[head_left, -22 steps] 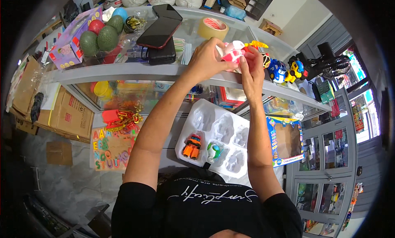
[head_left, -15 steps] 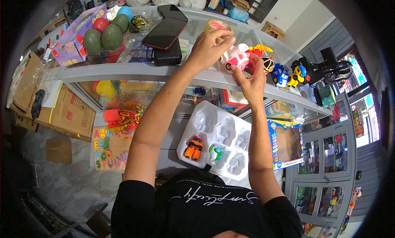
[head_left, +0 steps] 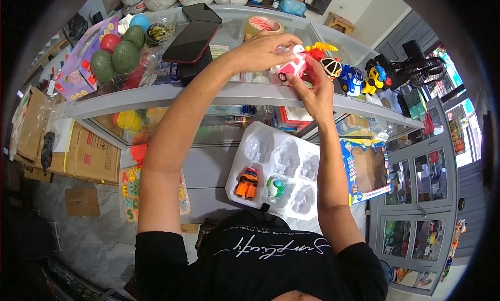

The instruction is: The person assembles a pink and white toy car by attaching wheels and a roof piece. They then place the completed toy on a glass shelf alongside other toy vehicles. Finally, they pick up a small orange and yellow toy figure from a plastic tray.

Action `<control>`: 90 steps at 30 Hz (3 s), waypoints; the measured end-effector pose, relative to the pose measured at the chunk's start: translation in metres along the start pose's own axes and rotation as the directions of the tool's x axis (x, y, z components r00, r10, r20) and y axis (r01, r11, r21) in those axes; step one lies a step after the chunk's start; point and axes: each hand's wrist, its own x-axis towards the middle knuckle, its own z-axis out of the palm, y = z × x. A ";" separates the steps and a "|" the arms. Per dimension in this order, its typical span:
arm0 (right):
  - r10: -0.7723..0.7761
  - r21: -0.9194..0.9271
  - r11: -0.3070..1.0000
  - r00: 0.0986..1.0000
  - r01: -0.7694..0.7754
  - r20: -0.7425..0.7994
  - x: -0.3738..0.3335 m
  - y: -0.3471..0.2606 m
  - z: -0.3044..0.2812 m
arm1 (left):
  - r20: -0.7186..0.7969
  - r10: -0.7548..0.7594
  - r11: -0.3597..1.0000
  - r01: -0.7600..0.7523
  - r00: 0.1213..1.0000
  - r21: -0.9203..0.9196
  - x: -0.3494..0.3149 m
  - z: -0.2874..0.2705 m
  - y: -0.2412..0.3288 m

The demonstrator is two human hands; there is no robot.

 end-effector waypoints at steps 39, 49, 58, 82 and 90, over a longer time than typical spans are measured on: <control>0.018 0.319 0.945 0.987 -0.069 0.160 0.002 -0.001 -0.013 | 0.291 -0.013 0.959 0.095 0.957 -0.268 0.021 -0.024 0.011; 0.135 0.367 0.913 0.981 -0.178 0.140 0.003 -0.008 -0.015 | 0.181 -0.182 0.949 0.221 0.967 -0.226 0.027 -0.014 0.001; 0.137 0.520 0.827 0.974 -0.212 0.180 0.004 -0.001 -0.019 | 0.118 -0.236 0.962 0.249 0.965 -0.113 0.021 -0.012 0.013; 0.061 0.364 0.921 0.974 -0.140 0.220 0.005 -0.007 -0.017 | 0.267 -0.027 0.952 0.107 0.963 -0.288 0.006 -0.018 0.008; 0.050 0.367 0.920 0.970 -0.138 0.240 0.006 -0.001 -0.018 | 0.293 -0.070 0.963 0.141 0.954 -0.229 0.009 -0.023 0.009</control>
